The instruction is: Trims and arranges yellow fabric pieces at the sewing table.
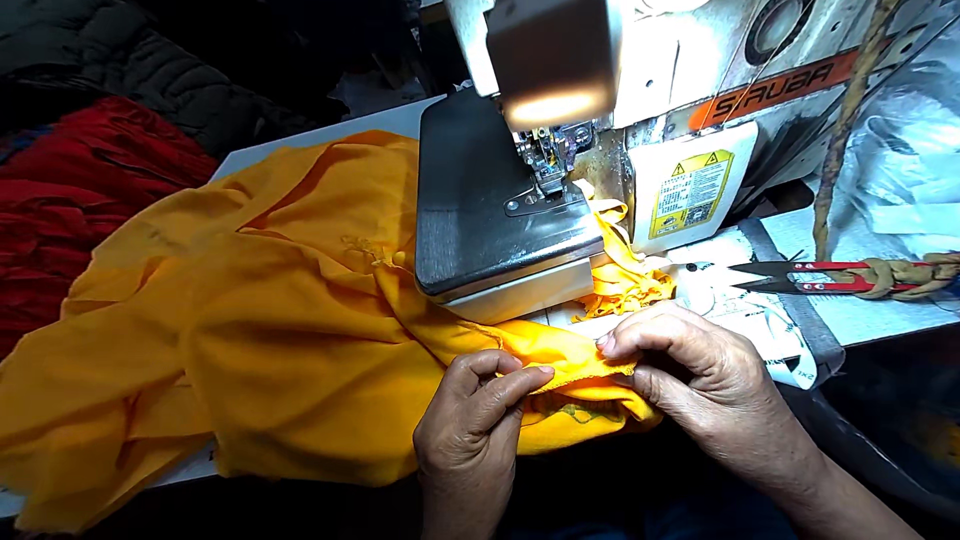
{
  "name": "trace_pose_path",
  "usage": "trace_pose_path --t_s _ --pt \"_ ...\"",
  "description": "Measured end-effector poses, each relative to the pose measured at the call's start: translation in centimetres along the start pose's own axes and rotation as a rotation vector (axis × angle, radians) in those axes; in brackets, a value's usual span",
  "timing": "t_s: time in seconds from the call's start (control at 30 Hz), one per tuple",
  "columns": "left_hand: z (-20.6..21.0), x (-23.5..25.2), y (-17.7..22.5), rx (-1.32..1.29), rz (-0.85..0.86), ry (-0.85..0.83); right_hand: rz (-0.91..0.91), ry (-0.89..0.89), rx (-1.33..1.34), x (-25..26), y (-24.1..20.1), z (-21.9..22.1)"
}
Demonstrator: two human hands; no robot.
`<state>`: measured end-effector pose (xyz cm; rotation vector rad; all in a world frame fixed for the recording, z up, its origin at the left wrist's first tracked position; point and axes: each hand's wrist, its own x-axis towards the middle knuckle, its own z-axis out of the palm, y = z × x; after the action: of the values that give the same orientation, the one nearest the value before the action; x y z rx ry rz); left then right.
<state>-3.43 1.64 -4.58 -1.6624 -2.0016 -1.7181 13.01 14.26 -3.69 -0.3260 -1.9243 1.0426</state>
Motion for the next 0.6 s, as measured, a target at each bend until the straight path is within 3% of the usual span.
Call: trace_pose_path --t_s 0.33,0.5,0.6 --pt "0.2 -0.1 0.1 0.054 0.029 0.000 -0.010 -0.027 0.085 -0.2 0.7 -0.1" --pt "-2.9 1.6 0.2 0.483 0.272 0.002 -0.009 -0.074 0.201 -1.2 -0.4 -1.3" --pt "-5.9 3.0 -0.2 0.698 0.317 -0.028 0.009 -0.098 0.233 -1.9 -1.4 -2.9"
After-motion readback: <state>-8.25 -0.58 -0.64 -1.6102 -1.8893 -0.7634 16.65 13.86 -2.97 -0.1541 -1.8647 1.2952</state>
